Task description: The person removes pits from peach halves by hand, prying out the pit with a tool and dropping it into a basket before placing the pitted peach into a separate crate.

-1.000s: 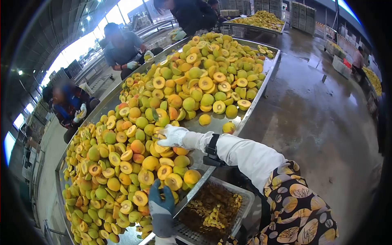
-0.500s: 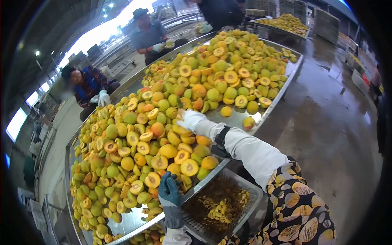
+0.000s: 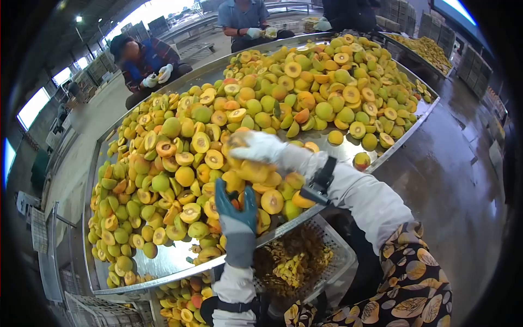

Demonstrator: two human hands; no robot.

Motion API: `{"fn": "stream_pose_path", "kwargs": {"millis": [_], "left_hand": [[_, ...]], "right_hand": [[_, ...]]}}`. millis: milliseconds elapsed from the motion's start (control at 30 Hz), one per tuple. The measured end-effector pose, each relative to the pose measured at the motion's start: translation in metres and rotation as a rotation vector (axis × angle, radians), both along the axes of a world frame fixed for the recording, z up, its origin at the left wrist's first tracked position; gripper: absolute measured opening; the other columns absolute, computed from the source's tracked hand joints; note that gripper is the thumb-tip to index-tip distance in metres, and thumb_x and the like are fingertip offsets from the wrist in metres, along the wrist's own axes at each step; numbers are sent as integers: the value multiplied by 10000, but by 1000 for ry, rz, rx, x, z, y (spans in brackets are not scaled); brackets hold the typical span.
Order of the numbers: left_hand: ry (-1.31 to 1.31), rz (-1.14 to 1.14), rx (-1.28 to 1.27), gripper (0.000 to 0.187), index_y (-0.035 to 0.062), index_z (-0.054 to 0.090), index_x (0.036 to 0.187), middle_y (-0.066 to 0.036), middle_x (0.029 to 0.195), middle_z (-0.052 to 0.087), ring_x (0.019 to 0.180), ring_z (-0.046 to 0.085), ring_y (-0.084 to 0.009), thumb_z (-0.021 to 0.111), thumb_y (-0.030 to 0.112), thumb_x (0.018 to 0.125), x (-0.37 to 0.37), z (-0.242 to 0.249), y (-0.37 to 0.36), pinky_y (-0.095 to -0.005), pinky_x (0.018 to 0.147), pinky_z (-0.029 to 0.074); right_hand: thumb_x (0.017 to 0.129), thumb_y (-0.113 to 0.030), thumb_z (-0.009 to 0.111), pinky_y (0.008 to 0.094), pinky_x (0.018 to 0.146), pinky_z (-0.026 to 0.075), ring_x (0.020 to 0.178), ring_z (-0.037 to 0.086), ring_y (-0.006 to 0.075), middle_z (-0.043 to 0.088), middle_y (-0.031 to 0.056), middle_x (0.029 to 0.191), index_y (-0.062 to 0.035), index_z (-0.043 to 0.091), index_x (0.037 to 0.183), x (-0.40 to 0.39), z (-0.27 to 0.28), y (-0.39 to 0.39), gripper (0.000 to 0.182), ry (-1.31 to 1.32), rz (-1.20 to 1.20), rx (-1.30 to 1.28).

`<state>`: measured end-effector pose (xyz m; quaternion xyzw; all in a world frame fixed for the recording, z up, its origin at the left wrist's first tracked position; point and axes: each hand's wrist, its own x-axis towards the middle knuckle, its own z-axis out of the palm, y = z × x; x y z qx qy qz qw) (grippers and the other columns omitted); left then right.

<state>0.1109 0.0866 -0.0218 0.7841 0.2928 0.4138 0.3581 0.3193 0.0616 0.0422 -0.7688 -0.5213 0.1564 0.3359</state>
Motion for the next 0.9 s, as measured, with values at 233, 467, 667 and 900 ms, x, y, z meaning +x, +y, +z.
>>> {"fn": "stream_pose_path", "kwargs": {"millis": [233,467,667,900], "left_hand": [[-8,-128,-192,546,-26,540,1288,-151,1221,628,1091,621,-216,791,123,826,-1,-15,80,-341,916,523],[-199,-168,-710,494,37,536,1316,-66,1097,621,931,638,-192,692,192,874,-76,-7,46,-287,700,534],[-489,-255,-1090,516,62,508,1383,-84,1155,679,835,664,-151,630,265,925,-83,-3,36,-191,548,489],[-152,-97,298,658,-33,340,1432,-229,1352,560,1132,650,-308,663,229,922,-92,-43,46,-384,930,560]], "right_hand": [[860,-598,553,470,905,528,1067,659,381,654,197,1221,-140,642,1222,-14,30,-8,591,-160,96,1],[777,-444,703,429,895,530,1132,631,360,654,162,1238,-95,615,1262,185,3,-63,604,-346,-751,-146],[663,-477,792,430,814,548,984,683,384,711,200,1069,-36,597,1244,190,9,-57,755,-236,-479,-347],[673,-528,787,414,877,532,1025,670,351,682,226,1145,-66,575,1321,117,-29,-65,823,-179,-338,-275]]}}
